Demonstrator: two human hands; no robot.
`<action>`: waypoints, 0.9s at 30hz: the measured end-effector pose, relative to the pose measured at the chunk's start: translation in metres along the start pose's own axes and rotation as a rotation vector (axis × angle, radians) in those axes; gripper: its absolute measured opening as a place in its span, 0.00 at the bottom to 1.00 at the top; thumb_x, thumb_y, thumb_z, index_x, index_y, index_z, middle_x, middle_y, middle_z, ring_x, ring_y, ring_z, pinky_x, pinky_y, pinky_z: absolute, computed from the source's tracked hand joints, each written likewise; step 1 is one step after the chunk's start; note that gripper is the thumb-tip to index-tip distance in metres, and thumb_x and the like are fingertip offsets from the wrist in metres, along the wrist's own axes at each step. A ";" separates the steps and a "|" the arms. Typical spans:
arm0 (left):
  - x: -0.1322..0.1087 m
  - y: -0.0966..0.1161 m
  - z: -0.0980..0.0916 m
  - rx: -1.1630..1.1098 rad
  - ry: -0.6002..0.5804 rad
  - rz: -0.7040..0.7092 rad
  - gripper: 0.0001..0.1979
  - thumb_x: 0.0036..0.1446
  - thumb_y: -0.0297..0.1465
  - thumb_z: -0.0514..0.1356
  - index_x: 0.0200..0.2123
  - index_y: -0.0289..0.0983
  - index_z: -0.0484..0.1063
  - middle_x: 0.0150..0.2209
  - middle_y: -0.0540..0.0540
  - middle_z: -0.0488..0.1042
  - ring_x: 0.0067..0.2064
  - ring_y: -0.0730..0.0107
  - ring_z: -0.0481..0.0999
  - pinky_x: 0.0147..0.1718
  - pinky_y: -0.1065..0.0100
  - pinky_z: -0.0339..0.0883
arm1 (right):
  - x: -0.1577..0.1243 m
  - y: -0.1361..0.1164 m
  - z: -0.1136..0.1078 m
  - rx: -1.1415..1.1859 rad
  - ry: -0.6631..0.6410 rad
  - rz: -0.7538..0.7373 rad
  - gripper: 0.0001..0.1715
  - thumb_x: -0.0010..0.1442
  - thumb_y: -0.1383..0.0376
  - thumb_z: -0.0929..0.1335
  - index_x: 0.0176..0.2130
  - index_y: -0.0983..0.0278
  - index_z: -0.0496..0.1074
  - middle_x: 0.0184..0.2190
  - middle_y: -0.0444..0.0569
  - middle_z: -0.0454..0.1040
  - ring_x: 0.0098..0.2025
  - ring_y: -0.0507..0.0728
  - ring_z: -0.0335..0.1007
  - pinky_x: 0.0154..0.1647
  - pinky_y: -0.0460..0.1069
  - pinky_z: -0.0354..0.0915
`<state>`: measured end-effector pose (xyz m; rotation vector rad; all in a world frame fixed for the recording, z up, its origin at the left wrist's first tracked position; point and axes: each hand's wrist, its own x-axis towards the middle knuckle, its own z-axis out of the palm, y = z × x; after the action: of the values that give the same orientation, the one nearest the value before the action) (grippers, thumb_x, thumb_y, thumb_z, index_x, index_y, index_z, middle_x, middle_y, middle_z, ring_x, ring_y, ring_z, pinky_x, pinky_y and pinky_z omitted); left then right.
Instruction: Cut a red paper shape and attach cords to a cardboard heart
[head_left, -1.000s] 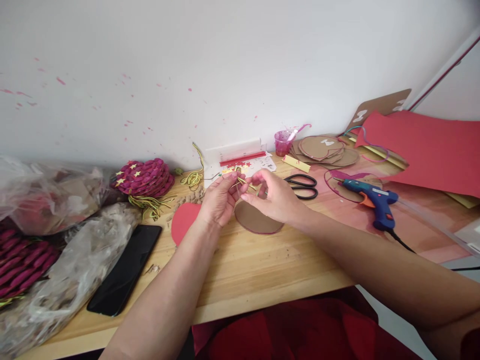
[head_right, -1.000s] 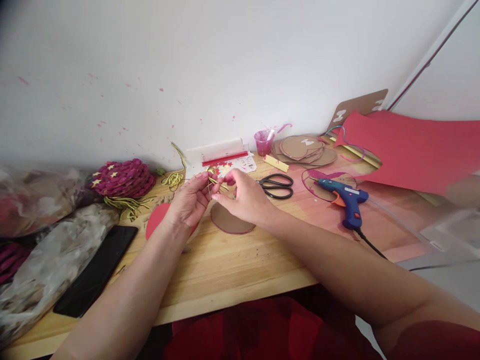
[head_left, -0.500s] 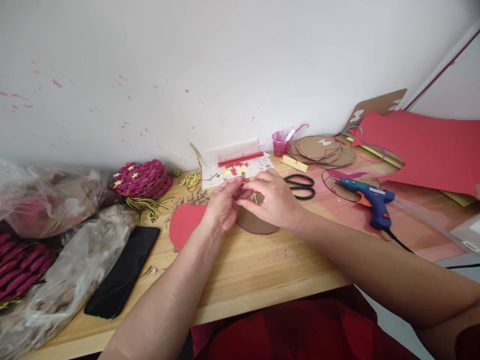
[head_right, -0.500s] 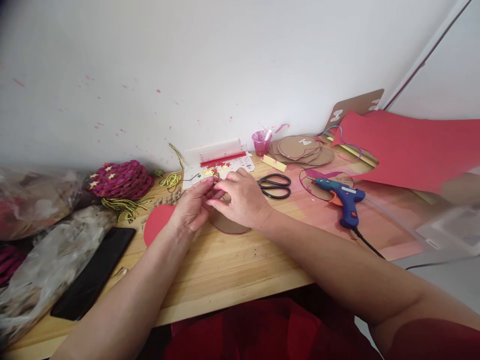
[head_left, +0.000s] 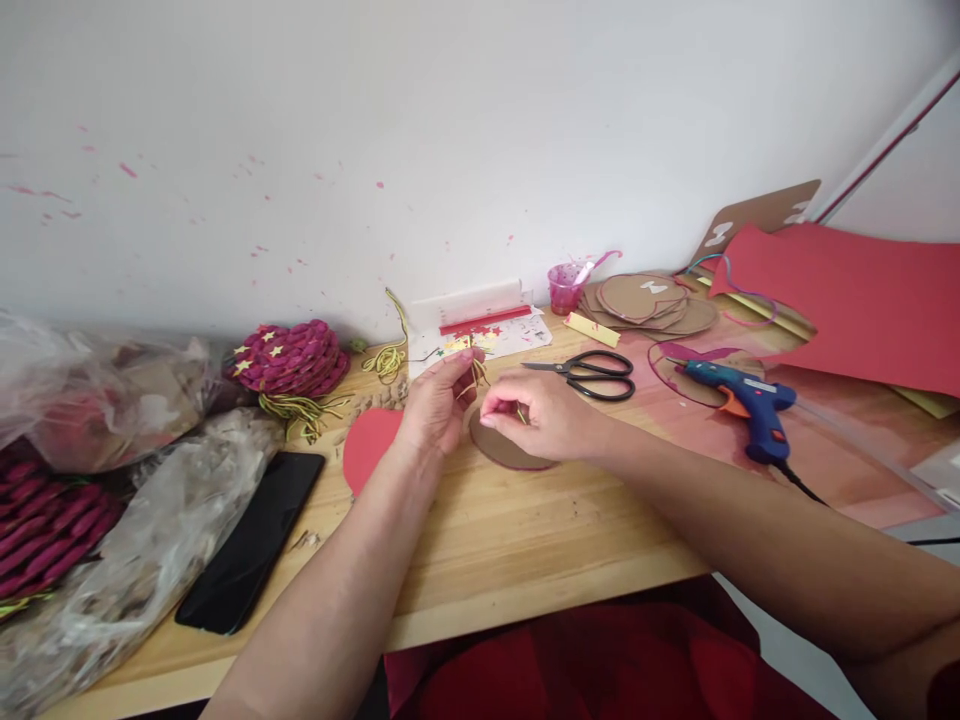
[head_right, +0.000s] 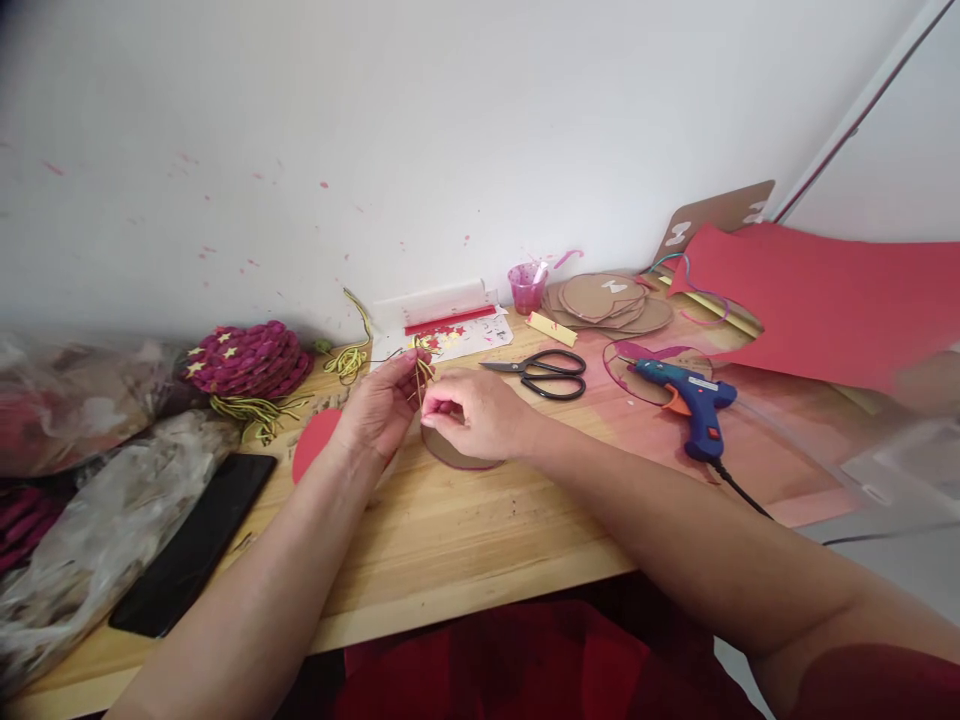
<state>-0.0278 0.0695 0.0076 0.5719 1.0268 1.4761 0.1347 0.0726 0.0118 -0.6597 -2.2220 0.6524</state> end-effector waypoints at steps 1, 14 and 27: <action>0.002 0.002 -0.001 -0.018 0.014 0.009 0.08 0.47 0.27 0.71 0.33 0.32 0.80 0.32 0.48 0.80 0.29 0.79 0.75 0.26 0.77 0.67 | 0.000 -0.002 -0.003 0.052 -0.037 0.000 0.04 0.58 0.71 0.70 0.30 0.65 0.74 0.26 0.44 0.73 0.29 0.51 0.65 0.32 0.47 0.59; 0.000 0.021 0.003 0.030 0.056 -0.027 0.03 0.52 0.25 0.66 0.33 0.33 0.76 0.30 0.49 0.80 0.25 0.80 0.77 0.17 0.80 0.59 | 0.009 -0.002 -0.036 0.660 -0.175 0.406 0.11 0.60 0.60 0.72 0.32 0.65 0.71 0.26 0.46 0.75 0.27 0.50 0.69 0.26 0.45 0.63; -0.006 0.019 -0.003 0.292 -0.294 -0.158 0.13 0.43 0.35 0.74 0.29 0.32 0.80 0.21 0.49 0.74 0.22 0.79 0.69 0.23 0.76 0.60 | 0.013 0.011 -0.028 0.571 0.060 0.318 0.09 0.59 0.61 0.72 0.35 0.63 0.71 0.42 0.52 0.79 0.39 0.55 0.76 0.34 0.48 0.69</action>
<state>-0.0395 0.0642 0.0232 0.8674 1.0339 1.0722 0.1507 0.0958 0.0280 -0.7178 -1.7580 1.3408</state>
